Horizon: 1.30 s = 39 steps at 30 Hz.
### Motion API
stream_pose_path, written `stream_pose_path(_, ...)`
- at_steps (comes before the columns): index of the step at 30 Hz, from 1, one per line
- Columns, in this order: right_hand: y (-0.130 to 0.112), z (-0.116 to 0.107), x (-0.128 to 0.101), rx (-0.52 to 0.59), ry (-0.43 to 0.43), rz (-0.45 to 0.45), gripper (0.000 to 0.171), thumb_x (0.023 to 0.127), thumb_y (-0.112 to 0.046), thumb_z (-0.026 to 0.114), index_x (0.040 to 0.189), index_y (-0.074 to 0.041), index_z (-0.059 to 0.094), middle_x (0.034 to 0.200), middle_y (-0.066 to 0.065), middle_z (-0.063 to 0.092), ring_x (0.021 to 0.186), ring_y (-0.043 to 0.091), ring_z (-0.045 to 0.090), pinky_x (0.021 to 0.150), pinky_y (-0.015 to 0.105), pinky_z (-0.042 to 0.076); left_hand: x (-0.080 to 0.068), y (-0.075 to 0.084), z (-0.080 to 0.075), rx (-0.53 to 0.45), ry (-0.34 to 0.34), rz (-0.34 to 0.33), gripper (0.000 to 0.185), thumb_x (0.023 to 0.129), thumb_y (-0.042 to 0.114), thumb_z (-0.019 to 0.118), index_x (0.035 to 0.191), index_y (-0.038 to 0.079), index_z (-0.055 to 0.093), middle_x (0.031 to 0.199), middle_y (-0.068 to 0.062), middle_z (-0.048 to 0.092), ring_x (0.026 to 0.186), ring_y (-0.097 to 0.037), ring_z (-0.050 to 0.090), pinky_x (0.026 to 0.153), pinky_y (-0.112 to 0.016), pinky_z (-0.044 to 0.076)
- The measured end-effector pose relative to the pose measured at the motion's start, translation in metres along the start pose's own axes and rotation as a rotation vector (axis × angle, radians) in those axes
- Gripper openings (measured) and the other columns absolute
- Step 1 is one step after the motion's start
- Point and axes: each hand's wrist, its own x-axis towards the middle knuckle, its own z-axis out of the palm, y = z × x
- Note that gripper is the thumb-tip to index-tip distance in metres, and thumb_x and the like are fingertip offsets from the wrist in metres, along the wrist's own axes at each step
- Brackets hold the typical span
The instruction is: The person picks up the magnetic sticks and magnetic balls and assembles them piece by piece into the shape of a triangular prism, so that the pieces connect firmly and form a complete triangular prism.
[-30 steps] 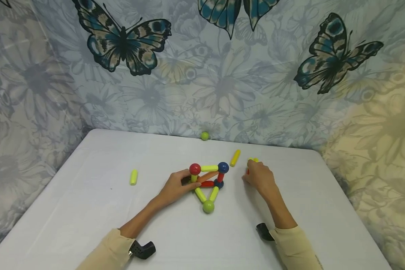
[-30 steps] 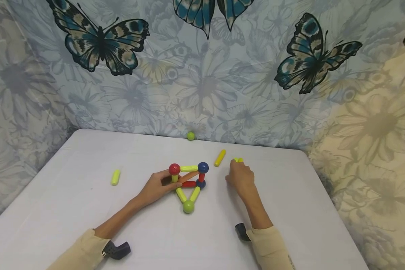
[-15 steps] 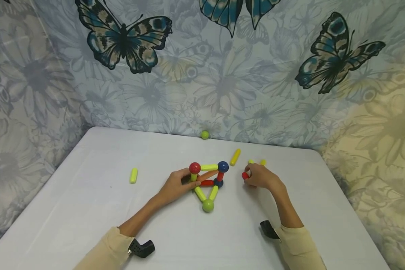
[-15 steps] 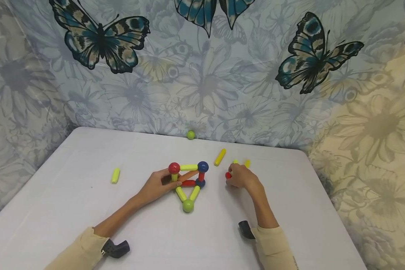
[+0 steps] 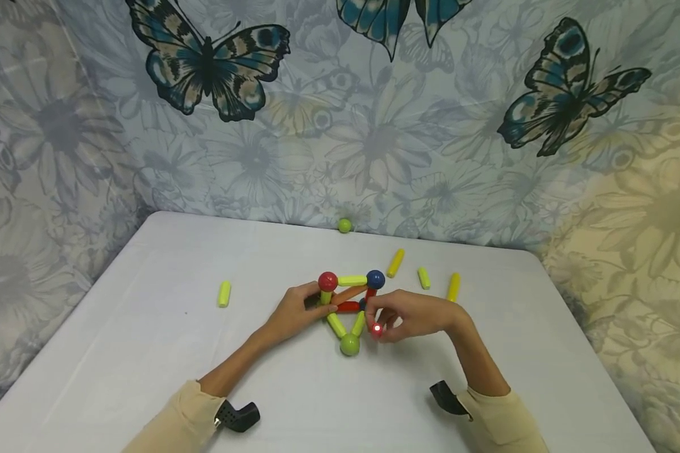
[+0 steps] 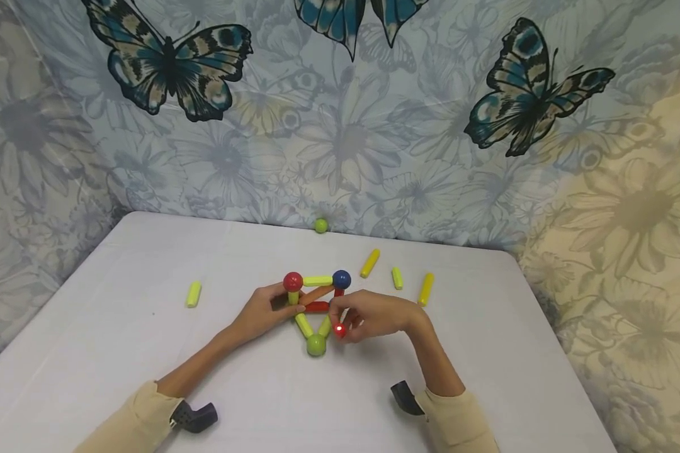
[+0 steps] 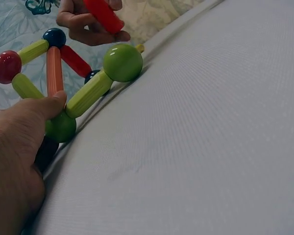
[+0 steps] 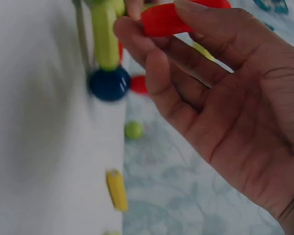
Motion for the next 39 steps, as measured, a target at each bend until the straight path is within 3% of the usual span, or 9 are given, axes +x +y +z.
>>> stream_pose_path(8,-0.004,0.020,0.029,-0.007,0.066,-0.123,0.019,0.093,-0.007,0.077,0.104,-0.012,0.063,0.101,0.002,0.074,0.097,0.011,0.070,0.094,0.036,0.060,0.003,-0.002,0.000,-0.022,0.005,0.044,0.023,0.092,0.020,0.081,0.110,0.009,0.072,0.100,-0.002,0.072,0.097,-0.012,0.061,0.096,-0.027,0.054)
stream_pose_path(16,-0.004,0.021,0.031,-0.030,0.063,-0.121,0.018,0.093,-0.007,0.077,0.105,-0.013,0.065,0.101,0.000,0.074,0.099,0.010,0.070,0.093,0.032,0.060,0.005,-0.001,-0.001,-0.031,0.008,0.037,0.023,0.091,0.018,0.082,0.110,0.009,0.073,0.100,-0.002,0.073,0.098,-0.012,0.061,0.096,-0.026,0.054)
stream_pose_path(22,-0.017,0.005,0.017,-0.059,0.054,-0.150,0.023,0.097,-0.009,0.073,0.119,-0.012,0.066,0.113,0.005,0.074,0.098,0.008,0.070,0.090,0.029,0.059,0.002,0.001,0.001,-0.035,0.004,0.027,0.023,0.091,0.017,0.082,0.111,0.009,0.072,0.101,-0.002,0.073,0.099,-0.013,0.062,0.098,-0.028,0.054)
stream_pose_path(26,-0.023,-0.029,0.005,0.086,0.260,-0.241,0.020,0.100,-0.003,0.066,0.120,-0.001,0.064,0.109,0.020,0.069,0.091,0.024,0.070,0.084,0.032,0.060,-0.001,0.000,0.000,-0.022,0.002,-0.002,0.024,0.091,0.014,0.081,0.112,0.008,0.071,0.103,-0.003,0.073,0.102,-0.015,0.063,0.101,-0.032,0.055)
stream_pose_path(29,-0.019,-0.061,0.015,0.116,0.502,-0.199,0.017,0.103,-0.003,0.061,0.118,0.004,0.061,0.104,0.022,0.067,0.088,0.031,0.069,0.081,0.029,0.059,-0.001,-0.001,-0.001,-0.016,0.004,-0.020,0.028,0.092,0.013,0.080,0.118,0.007,0.071,0.108,-0.004,0.075,0.106,-0.017,0.066,0.103,-0.036,0.055)
stream_pose_path(31,-0.010,-0.079,0.034,0.080,0.614,-0.119,0.016,0.105,-0.005,0.058,0.119,0.004,0.060,0.105,0.022,0.067,0.089,0.034,0.069,0.080,0.031,0.059,0.000,-0.001,-0.002,-0.015,-0.005,-0.030,0.031,0.093,0.014,0.079,0.122,0.006,0.070,0.111,-0.005,0.076,0.108,-0.018,0.066,0.105,-0.038,0.055)
stream_pose_path(33,0.005,-0.091,0.061,-0.011,0.631,-0.043,0.020,0.106,-0.005,0.056,0.122,0.006,0.059,0.111,0.024,0.067,0.098,0.036,0.070,0.087,0.035,0.059,0.001,-0.001,-0.002,-0.017,-0.011,-0.043,0.033,0.093,0.014,0.078,0.124,0.006,0.069,0.114,-0.006,0.076,0.111,-0.019,0.067,0.106,-0.039,0.054)
stream_pose_path(36,0.030,-0.098,0.101,-0.181,0.519,0.037,0.029,0.103,0.000,0.056,0.131,0.009,0.056,0.130,0.029,0.062,0.120,0.044,0.064,0.102,0.048,0.055,0.001,-0.001,-0.002,-0.018,-0.007,-0.062,0.032,0.093,0.014,0.079,0.123,0.006,0.070,0.114,-0.006,0.076,0.113,-0.020,0.067,0.108,-0.042,0.054)
stream_pose_path(39,0.051,-0.096,0.124,-0.404,0.418,0.080,0.040,0.098,0.007,0.059,0.138,0.007,0.055,0.148,0.031,0.050,0.140,0.049,0.050,0.117,0.060,0.043,0.001,0.000,0.000,-0.013,-0.016,-0.063,0.033,0.093,0.017,0.079,0.123,0.007,0.069,0.115,-0.005,0.076,0.114,-0.019,0.067,0.110,-0.042,0.053)
